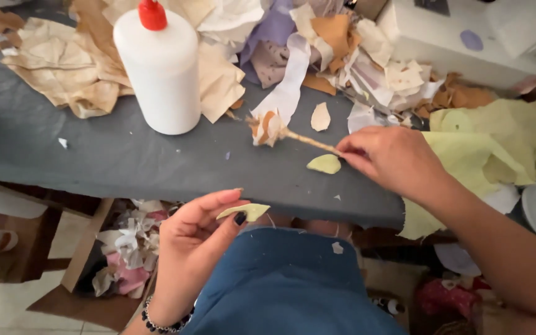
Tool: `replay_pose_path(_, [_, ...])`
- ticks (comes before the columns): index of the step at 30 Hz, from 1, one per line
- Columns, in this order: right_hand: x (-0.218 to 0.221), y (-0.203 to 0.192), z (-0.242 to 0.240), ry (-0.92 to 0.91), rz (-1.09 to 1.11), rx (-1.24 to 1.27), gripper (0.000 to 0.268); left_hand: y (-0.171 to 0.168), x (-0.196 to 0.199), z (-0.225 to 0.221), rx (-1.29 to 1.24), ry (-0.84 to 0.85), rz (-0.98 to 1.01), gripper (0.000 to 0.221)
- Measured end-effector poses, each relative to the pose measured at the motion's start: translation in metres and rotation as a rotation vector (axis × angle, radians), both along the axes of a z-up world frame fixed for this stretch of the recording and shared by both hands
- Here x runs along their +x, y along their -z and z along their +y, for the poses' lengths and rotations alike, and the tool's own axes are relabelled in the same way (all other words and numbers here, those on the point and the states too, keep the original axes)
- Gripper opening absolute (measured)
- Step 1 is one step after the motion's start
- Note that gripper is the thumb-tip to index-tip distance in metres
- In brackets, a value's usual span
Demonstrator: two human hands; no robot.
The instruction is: The person is adding fabric leaves and petals to a stem using a hot glue gun and scissors to create a decorative flower.
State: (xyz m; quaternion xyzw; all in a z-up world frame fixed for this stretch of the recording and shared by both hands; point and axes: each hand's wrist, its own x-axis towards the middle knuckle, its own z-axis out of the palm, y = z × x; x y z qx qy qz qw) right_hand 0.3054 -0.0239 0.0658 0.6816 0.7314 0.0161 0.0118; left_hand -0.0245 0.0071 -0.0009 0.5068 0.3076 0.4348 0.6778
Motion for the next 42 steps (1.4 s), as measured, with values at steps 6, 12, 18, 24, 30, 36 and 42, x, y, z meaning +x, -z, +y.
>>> replay_pose_path(6, [-0.03, -0.064, -0.014, 0.007, 0.359, 0.431, 0.01, -0.027, 0.014, 0.008, 0.044, -0.041, -0.122, 0.037])
replay_pose_path(12, [-0.061, -0.073, -0.085, -0.041, 0.432, 0.688, 0.013, -0.09, 0.039, 0.021, 0.371, 0.039, -0.192, 0.037])
replay_pose_path(18, [-0.074, -0.035, -0.11, 0.04, 0.757, 0.808, 0.011, -0.133, 0.065, 0.0, 0.457, 0.168, -0.277, 0.046])
replay_pose_path(24, [-0.073, -0.034, -0.12, 0.05, 0.843, 0.819, 0.013, -0.156, 0.074, -0.026, 0.417, 0.295, -0.313, 0.044])
replay_pose_path(30, [-0.06, -0.023, -0.122, 0.055, 0.881, 0.832, 0.014, -0.153, 0.085, -0.036, 0.403, 0.346, -0.328, 0.033])
replay_pose_path(36, [-0.059, -0.022, -0.124, 0.057, 0.909, 0.811, 0.013, -0.156, 0.088, -0.04, 0.334, 0.381, -0.337, 0.031])
replay_pose_path(42, [-0.06, -0.014, -0.125, 0.049, 1.103, 0.752, 0.012, -0.116, 0.09, -0.023, 0.216, 0.51, -0.502, 0.059])
